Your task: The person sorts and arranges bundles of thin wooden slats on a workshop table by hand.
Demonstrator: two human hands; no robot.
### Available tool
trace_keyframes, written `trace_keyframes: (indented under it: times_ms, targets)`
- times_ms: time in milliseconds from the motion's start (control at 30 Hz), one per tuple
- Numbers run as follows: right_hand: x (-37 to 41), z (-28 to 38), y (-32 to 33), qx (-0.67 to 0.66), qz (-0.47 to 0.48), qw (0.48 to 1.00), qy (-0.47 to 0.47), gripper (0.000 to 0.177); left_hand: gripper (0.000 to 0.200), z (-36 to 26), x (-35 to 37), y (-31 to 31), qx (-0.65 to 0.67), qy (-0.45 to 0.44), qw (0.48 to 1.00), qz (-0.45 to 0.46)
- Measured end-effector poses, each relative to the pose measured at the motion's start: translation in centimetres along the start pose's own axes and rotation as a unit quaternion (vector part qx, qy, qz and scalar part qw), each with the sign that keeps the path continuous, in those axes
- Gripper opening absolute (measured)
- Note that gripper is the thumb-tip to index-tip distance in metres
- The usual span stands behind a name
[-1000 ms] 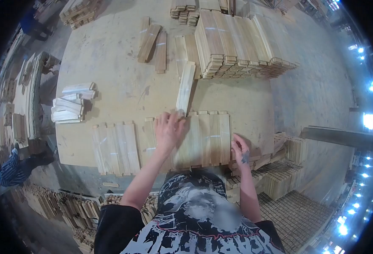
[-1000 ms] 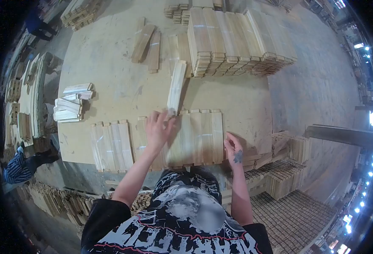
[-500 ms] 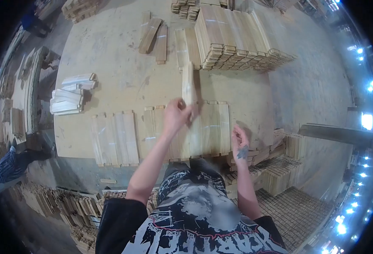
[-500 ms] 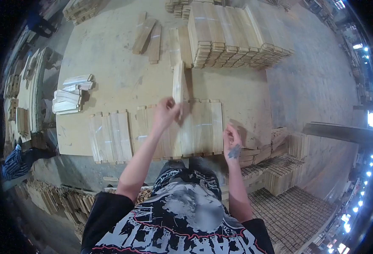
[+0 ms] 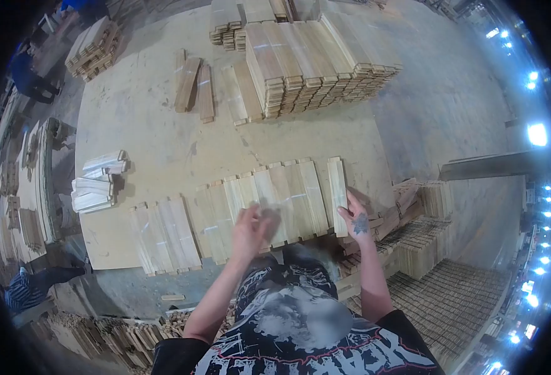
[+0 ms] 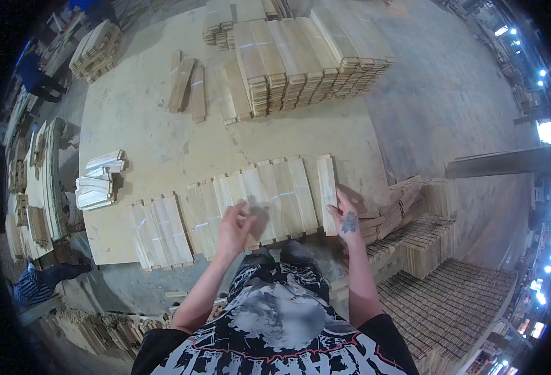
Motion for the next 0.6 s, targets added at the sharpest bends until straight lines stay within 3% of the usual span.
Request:
trace_keyframes:
  times_ms: [100,300,400,500,600]
  targets:
    - [0.1,1.1,0.4,0.115,0.004,0.99,-0.077,0.067,0.045,0.6,-1.3,2.5,-0.032,0.004,0.999,-0.042]
    - [-1.2,-0.2,-1.5,0.302,-0.028,0.952,-0.026,0.058,0.042,1.2,-6.0,5.0,-0.004,-0.009,0.995,-0.102]
    - [-0.6,-1.2,-0.5,0.194,-0.164,0.967,-0.012,0.052,0.04,0.1,-10.5,6.2,-0.045,-0.028,0.989,-0.135]
    - [0.0,-1.4,-0.5,0.166,-0.146,0.975,-0.011,0.048,0.045,2.0,-17.1,5.0,-0.027,-0.02,0.991,-0.133]
    - [0.3,-1.2,-0.2,0.13,-0.122,0.984,-0.009,0.046,0.061,-1.6,-21.4,3.4,-0.109,-0.058,0.976,-0.178]
Point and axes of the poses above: each hand's wrist, its own x-axis away from the middle knuckle, its own y-axis out of the back of the hand, z = x × y, the point moved 7 cm from there along -x, towards the middle knuckle
